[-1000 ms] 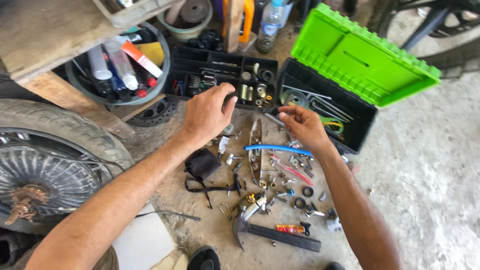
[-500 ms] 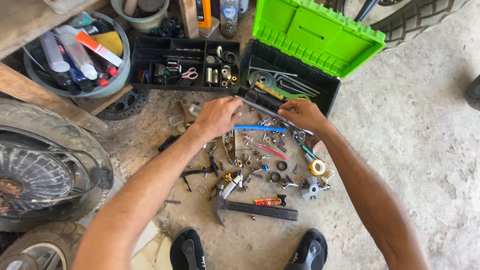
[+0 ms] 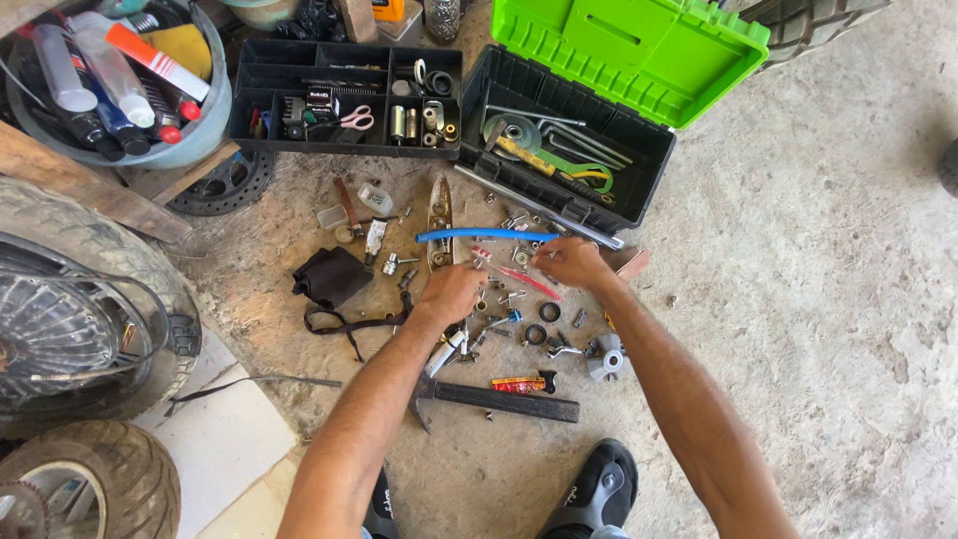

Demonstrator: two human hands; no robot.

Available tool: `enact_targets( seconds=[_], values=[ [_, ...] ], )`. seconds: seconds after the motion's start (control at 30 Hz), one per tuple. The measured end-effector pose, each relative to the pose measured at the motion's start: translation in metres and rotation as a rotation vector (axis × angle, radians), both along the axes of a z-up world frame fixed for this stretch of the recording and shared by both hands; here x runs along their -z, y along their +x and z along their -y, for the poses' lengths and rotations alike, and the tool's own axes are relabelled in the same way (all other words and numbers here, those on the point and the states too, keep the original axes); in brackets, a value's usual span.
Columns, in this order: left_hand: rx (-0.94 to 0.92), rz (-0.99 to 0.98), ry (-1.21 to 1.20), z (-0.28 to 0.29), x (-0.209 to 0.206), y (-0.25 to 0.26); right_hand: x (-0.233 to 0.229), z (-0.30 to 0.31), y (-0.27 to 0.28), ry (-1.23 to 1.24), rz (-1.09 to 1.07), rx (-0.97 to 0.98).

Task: The person cleans and reassembles small metal engine components by hand, using a toothbrush to scrub parts, wiping them with a black cloth, and organizing various screws, springs, and gaskets on the floor beside a green toolbox.

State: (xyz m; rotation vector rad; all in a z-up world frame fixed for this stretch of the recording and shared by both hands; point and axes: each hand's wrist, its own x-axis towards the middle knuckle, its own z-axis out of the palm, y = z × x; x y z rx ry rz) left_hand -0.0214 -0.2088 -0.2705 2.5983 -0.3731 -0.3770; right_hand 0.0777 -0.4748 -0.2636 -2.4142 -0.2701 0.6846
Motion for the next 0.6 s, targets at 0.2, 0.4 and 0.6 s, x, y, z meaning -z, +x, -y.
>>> enact_targets(
  seconds=[0.2,0.4,0.6],
  values=[
    [-0.017,-0.052,0.083,0.012,0.025,-0.028,0.036,-0.001,-0.021,-0.017,0.122,-0.156],
    [-0.072,-0.086,0.081,0.024,0.052,-0.03,0.031,-0.015,-0.031,-0.031,0.025,-0.022],
    [-0.133,-0.022,-0.016,0.021,0.05,-0.018,0.059,-0.02,-0.044,-0.077,0.308,-0.035]
  ],
)
